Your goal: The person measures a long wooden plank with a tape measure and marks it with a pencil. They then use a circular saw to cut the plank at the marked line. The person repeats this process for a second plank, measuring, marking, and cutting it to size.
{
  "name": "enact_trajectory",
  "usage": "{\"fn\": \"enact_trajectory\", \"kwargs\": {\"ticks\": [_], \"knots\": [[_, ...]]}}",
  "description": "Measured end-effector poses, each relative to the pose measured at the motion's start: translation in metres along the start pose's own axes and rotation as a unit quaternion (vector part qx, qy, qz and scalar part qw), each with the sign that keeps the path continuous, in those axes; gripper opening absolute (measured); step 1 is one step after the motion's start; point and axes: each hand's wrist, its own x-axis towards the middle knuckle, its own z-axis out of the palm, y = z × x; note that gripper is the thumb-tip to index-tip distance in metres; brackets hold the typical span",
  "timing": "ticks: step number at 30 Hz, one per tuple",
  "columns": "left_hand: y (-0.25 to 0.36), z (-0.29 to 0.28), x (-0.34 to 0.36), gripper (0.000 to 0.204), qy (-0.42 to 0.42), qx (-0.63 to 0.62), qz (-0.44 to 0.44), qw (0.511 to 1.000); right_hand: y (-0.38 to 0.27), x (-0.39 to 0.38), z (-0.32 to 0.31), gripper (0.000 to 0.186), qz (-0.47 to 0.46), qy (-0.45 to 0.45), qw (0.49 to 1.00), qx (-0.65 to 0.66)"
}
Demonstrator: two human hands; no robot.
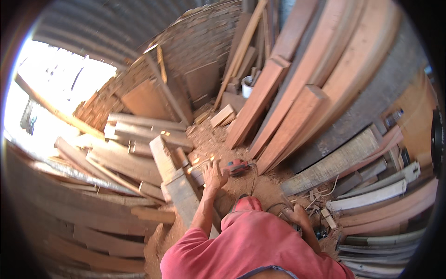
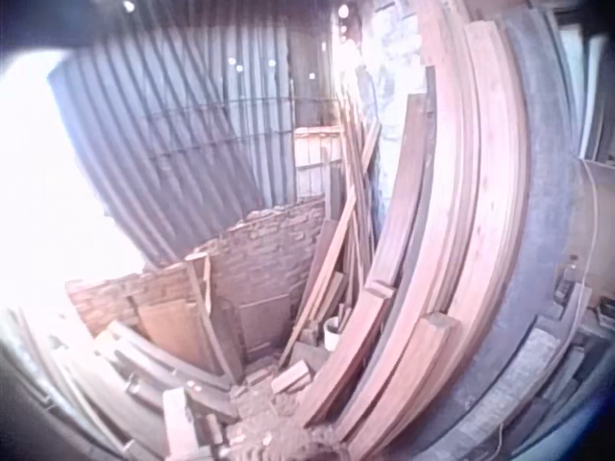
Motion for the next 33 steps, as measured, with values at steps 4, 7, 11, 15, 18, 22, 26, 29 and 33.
{"fn": "enact_trajectory", "kwargs": {"ticks": [4, 7, 11, 15, 18, 22, 26, 29, 33], "knots": [[-0.077, -0.013, -0.040, 0.078, 0.002, 0.044, -0.139, 0.989, -0.030, 0.023, 0.004, 0.048, -0.018, 0.036, 0.998, -0.043], [-0.131, 0.000, -0.092, 0.086, 0.015, 0.065, -0.239, 0.969, -0.064, 0.059, 0.003, 0.043, -0.082, 0.024, 0.996, -0.038], [-0.148, 0.011, -0.138, 0.102, -0.047, 0.084, -0.340, 0.936, -0.151, 0.066, -0.020, 0.038, -0.168, 0.000, 0.985, -0.032], [-0.125, 0.030, -0.155, 0.115, -0.047, 0.102, -0.331, 0.937, -0.184, 0.082, -0.027, 0.046, -0.258, 0.008, 0.966, -0.029], [-0.127, 0.043, -0.155, 0.118, -0.013, 0.151, -0.325, 0.933, -0.184, 0.096, -0.018, 0.045, -0.243, 0.042, 0.969, -0.026], [-0.120, 0.057, -0.146, 0.122, -0.048, 0.206, -0.331, 0.920, -0.152, 0.083, -0.016, 0.043, -0.131, 0.047, 0.990, 0.009], [-0.130, 0.056, -0.146, 0.114, -0.108, 0.282, -0.314, 0.900, -0.091, 0.069, -0.004, 0.045, -0.039, 0.111, 0.992, 0.040], [-0.143, 0.046, -0.137, 0.109, -0.130, 0.295, -0.318, 0.892, -0.038, 0.056, 0.007, 0.046, 0.030, 0.135, 0.988, 0.069], [-0.144, 0.046, -0.119, 0.104, -0.174, 0.291, -0.311, 0.888, 0.038, 0.025, 0.029, 0.049, 0.122, 0.183, 0.969, 0.115]]}}
